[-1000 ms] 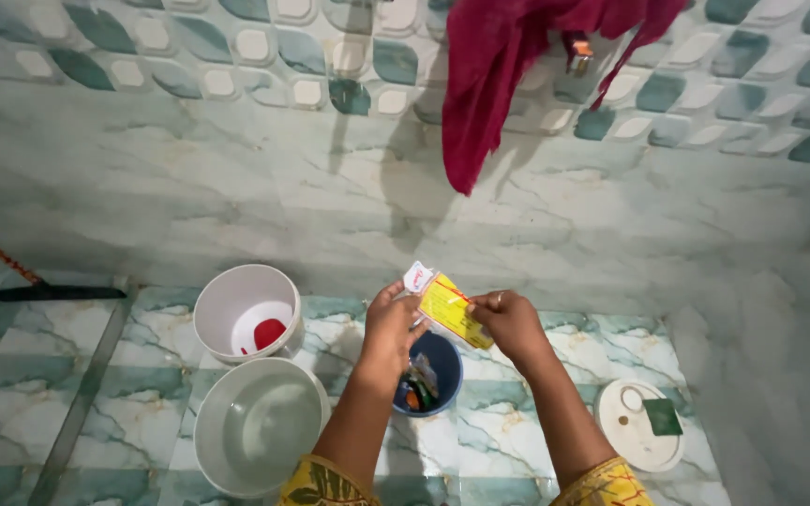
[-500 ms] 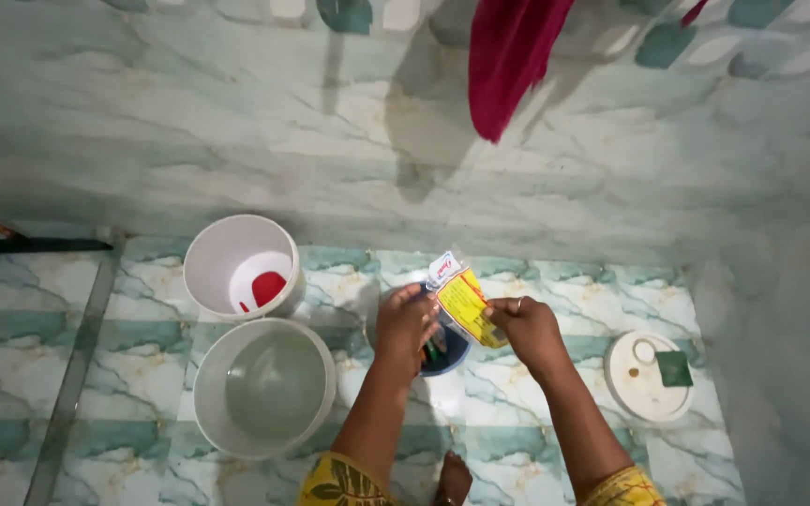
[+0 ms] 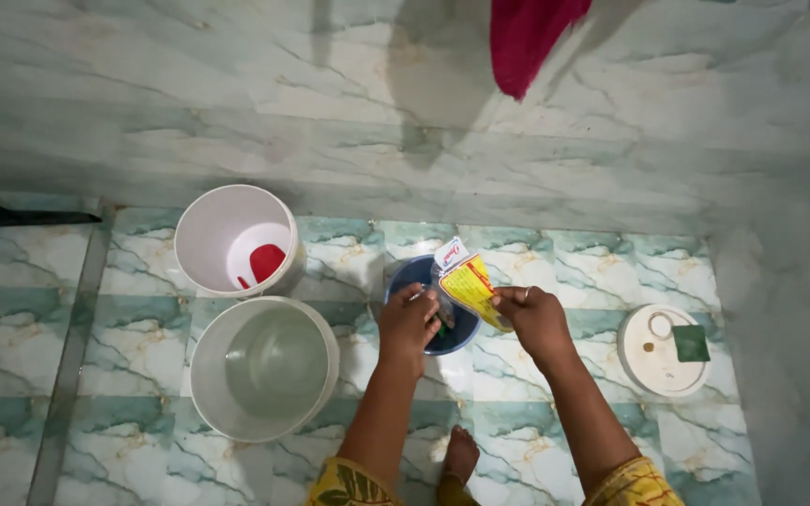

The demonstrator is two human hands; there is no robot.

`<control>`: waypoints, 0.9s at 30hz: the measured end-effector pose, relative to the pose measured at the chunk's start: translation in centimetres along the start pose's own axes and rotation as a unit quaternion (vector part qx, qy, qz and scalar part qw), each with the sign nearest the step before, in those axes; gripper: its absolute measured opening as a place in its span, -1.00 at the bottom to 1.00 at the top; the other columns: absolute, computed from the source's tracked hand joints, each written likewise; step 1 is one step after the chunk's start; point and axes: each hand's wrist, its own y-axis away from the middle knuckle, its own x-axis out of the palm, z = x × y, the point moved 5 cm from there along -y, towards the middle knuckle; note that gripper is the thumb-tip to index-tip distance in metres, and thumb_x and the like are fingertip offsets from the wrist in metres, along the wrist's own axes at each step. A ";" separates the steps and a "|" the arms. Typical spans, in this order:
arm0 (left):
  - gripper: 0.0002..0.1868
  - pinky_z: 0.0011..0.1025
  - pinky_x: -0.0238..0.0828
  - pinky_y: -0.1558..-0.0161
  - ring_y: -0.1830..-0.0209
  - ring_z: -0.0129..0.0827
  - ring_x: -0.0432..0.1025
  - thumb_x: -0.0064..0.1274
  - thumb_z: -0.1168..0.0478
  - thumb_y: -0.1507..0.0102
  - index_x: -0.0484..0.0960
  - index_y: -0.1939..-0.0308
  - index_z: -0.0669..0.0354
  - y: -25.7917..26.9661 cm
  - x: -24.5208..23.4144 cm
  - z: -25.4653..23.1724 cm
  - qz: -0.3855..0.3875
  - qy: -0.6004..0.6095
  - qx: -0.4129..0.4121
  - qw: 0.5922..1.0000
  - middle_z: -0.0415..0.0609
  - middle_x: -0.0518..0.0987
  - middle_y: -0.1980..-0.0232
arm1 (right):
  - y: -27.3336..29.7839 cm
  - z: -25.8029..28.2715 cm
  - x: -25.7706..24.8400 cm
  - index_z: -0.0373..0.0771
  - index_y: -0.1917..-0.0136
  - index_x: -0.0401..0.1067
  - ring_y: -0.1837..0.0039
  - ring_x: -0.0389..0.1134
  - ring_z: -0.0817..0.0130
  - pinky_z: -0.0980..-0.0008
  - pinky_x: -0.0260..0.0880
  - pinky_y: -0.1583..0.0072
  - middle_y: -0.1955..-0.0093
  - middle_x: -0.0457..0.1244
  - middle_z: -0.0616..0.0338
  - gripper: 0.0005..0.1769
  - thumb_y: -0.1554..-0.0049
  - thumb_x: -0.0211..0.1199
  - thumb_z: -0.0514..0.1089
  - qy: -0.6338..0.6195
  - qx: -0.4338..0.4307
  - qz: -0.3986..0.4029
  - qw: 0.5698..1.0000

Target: The person picks up a small yellow and white packet from the bathroom floor, opens it, and places it into a blue bucket. They then pick up a second similar packet and place it into the same bucket.

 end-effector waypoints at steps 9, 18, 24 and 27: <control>-0.54 -0.29 0.42 0.00 -0.07 -0.36 0.49 0.12 0.28 -0.23 0.47 -0.23 0.03 -2.6 -3.9 4.5 -0.063 -0.001 -0.058 0.996 -0.16 0.62 0.00 | -5.2 -8.8 2.6 -0.42 -0.05 0.60 0.11 0.35 0.46 0.42 0.35 0.03 0.15 0.44 0.11 -0.73 -0.10 0.34 -0.23 -0.010 0.026 0.000 1.000; -0.54 -0.30 0.43 -0.01 -0.06 -0.38 0.52 0.10 0.24 -0.25 0.50 -0.25 0.07 -8.3 -10.6 11.8 -0.093 -0.020 -0.081 0.992 -0.14 0.65 -0.04 | -10.8 -21.1 6.4 -0.43 -0.02 0.61 0.22 0.37 0.40 0.38 0.35 0.10 0.25 0.42 0.02 -0.69 -0.08 0.33 -0.15 0.070 0.036 -0.007 0.997; -0.55 -0.31 0.43 0.04 0.04 -0.42 0.49 0.08 0.27 -0.24 0.49 -0.23 0.06 -10.7 -13.8 15.7 -0.123 -0.034 -0.115 0.985 -0.16 0.63 0.02 | -14.7 -28.4 9.8 -0.31 -0.05 0.62 0.20 0.47 0.19 0.29 0.40 0.09 0.23 0.44 -0.08 -0.64 -0.06 0.35 -0.05 0.186 0.048 -0.015 0.981; -0.55 -0.32 0.42 0.07 0.06 -0.43 0.49 0.07 0.27 -0.24 0.49 -0.23 0.06 -12.1 -14.9 17.5 -0.124 -0.030 -0.122 0.984 -0.15 0.63 0.03 | -16.4 -30.9 11.9 -0.24 -0.03 0.64 0.17 0.49 0.13 0.26 0.42 0.08 0.23 0.44 -0.08 -0.65 -0.06 0.35 -0.01 0.244 0.046 -0.009 0.969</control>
